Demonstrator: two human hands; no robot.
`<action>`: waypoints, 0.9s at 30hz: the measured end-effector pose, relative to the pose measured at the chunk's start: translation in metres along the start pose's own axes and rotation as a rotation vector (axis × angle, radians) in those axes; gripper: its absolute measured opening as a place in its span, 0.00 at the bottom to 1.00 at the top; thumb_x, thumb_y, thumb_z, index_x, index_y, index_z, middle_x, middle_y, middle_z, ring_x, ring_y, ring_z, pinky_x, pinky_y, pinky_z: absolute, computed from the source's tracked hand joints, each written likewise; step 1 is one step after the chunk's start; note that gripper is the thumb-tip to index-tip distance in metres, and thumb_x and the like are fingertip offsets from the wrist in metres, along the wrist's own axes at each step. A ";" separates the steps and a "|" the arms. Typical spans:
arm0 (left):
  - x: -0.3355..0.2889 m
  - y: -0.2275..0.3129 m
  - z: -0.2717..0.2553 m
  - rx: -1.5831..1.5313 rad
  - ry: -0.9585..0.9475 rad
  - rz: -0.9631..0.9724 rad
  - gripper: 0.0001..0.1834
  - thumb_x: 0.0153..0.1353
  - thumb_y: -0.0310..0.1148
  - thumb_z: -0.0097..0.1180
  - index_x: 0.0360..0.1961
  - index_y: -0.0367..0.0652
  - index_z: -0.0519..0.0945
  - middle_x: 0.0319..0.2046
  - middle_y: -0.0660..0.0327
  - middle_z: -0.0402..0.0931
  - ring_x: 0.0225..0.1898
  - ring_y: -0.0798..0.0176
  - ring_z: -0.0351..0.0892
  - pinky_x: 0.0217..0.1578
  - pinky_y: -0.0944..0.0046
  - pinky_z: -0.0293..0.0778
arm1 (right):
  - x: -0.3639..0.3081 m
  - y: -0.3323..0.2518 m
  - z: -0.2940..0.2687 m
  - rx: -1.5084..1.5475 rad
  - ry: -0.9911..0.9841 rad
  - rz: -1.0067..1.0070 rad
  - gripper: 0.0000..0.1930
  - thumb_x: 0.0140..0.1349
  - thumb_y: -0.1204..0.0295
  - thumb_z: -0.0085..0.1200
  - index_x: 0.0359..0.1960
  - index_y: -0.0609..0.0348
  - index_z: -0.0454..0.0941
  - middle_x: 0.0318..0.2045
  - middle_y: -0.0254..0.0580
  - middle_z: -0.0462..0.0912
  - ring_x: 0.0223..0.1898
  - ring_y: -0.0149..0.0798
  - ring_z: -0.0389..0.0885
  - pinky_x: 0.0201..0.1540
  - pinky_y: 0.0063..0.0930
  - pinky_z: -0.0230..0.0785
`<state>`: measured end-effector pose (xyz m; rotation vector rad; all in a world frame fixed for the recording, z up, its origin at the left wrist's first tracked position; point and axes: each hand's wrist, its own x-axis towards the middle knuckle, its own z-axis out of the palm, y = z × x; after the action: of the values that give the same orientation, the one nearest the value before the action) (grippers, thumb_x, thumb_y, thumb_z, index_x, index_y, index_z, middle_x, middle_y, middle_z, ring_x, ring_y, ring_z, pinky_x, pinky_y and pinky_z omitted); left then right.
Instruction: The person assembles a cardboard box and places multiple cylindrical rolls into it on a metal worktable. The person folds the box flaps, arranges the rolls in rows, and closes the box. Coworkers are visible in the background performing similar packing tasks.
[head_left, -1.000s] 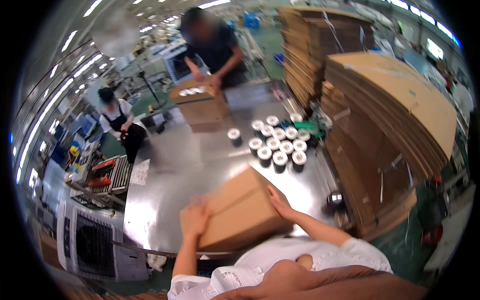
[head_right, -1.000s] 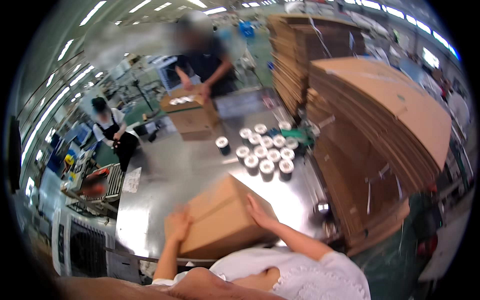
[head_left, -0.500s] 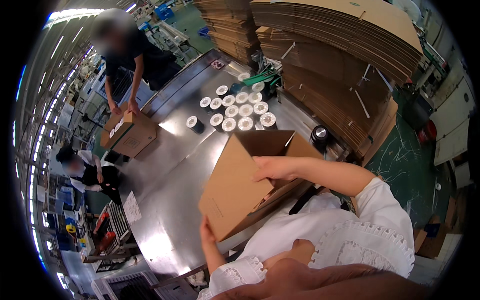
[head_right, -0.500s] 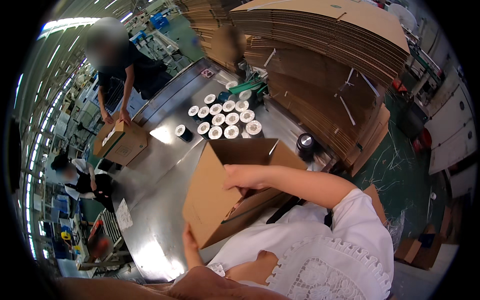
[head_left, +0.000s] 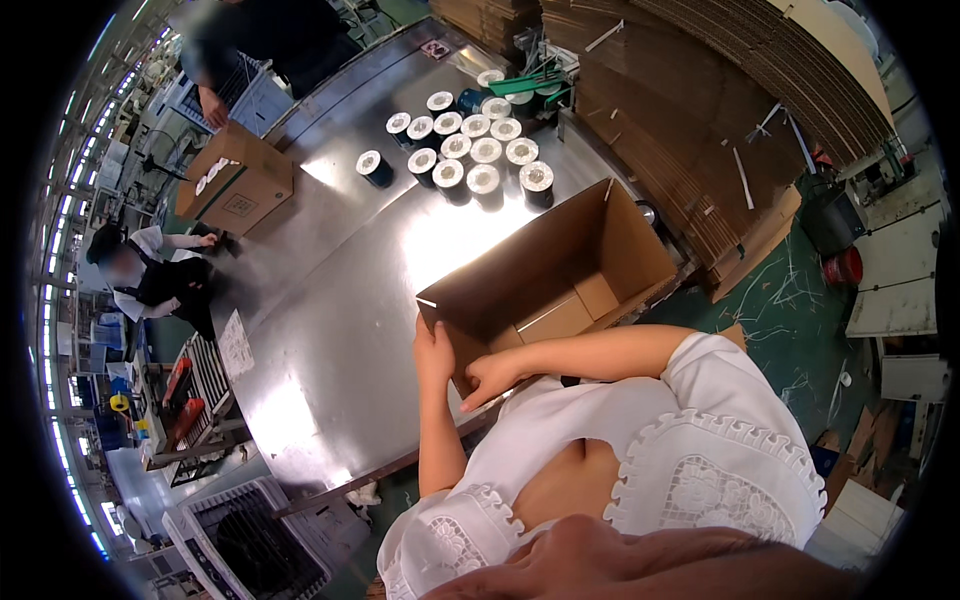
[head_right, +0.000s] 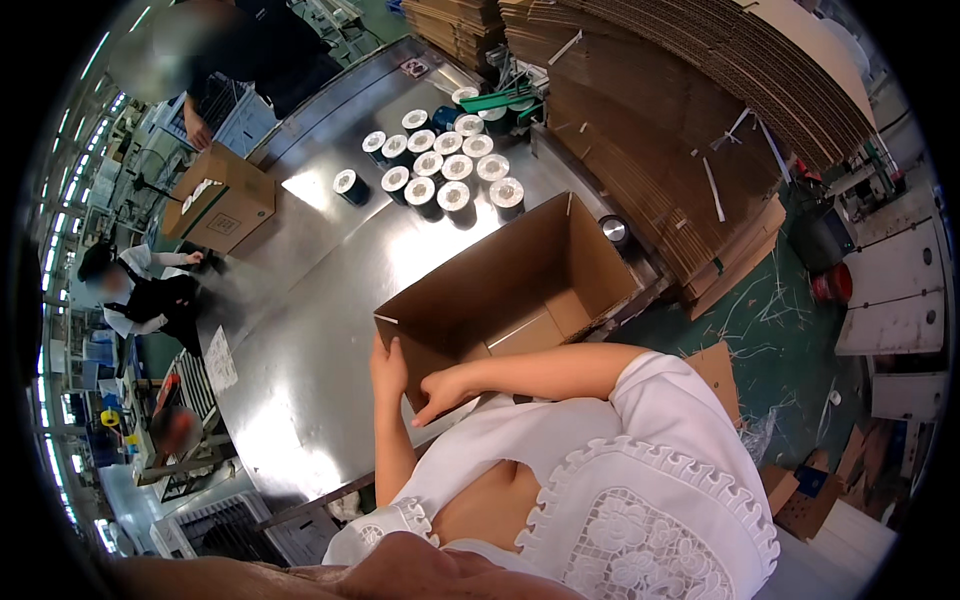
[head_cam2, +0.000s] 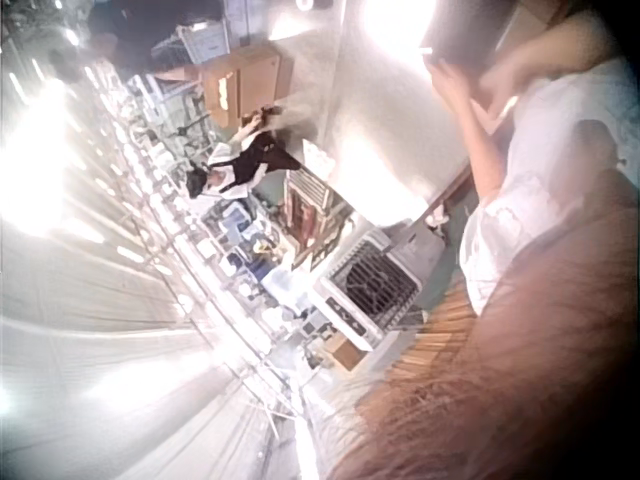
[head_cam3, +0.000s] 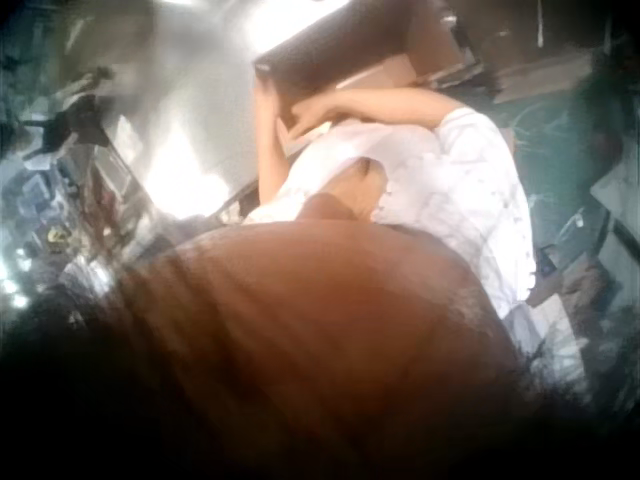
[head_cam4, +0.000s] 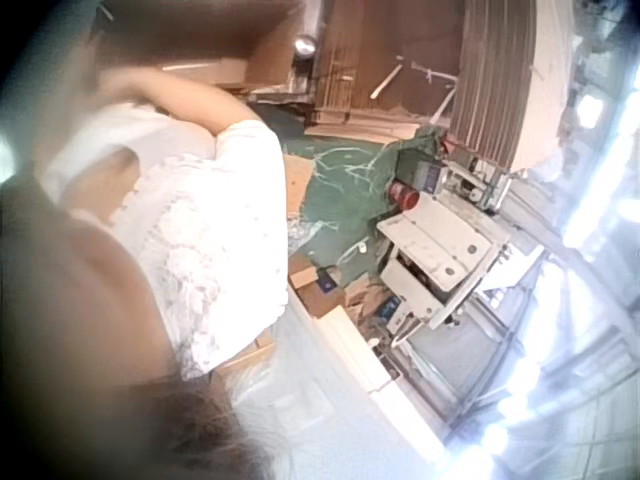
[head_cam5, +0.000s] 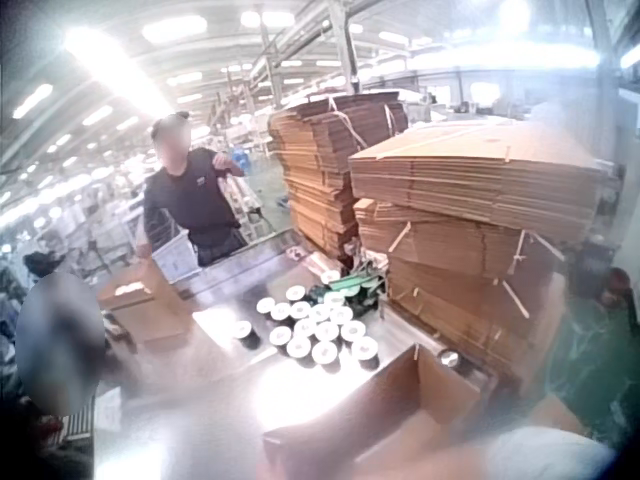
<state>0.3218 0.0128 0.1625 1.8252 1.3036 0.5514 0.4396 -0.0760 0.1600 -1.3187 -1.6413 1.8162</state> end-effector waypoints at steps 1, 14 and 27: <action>0.004 0.000 0.002 -0.028 -0.006 -0.016 0.23 0.65 0.29 0.44 0.62 0.37 0.64 0.47 0.42 0.77 0.49 0.42 0.78 0.49 0.52 0.71 | 0.003 0.008 0.001 0.020 0.036 0.005 0.32 0.52 0.42 0.61 0.31 0.69 0.82 0.27 0.48 0.83 0.33 0.42 0.82 0.36 0.33 0.72; 0.001 0.014 0.006 -0.032 -0.029 -0.043 0.19 0.65 0.26 0.41 0.57 0.34 0.68 0.46 0.45 0.77 0.47 0.45 0.77 0.49 0.55 0.70 | 0.005 0.018 -0.002 -0.262 0.069 -0.200 0.11 0.52 0.62 0.63 0.29 0.57 0.83 0.25 0.44 0.83 0.28 0.42 0.82 0.33 0.35 0.72; 0.015 -0.005 0.002 -0.090 -0.090 -0.015 0.22 0.67 0.27 0.40 0.61 0.35 0.65 0.51 0.46 0.75 0.53 0.46 0.75 0.54 0.56 0.68 | -0.157 -0.073 -0.106 0.409 0.359 -0.549 0.05 0.56 0.79 0.57 0.25 0.66 0.82 0.27 0.40 0.81 0.31 0.30 0.78 0.34 0.24 0.70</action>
<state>0.3265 0.0267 0.1561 1.7447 1.2125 0.5060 0.5811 -0.1169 0.2992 -0.8423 -1.1999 1.3861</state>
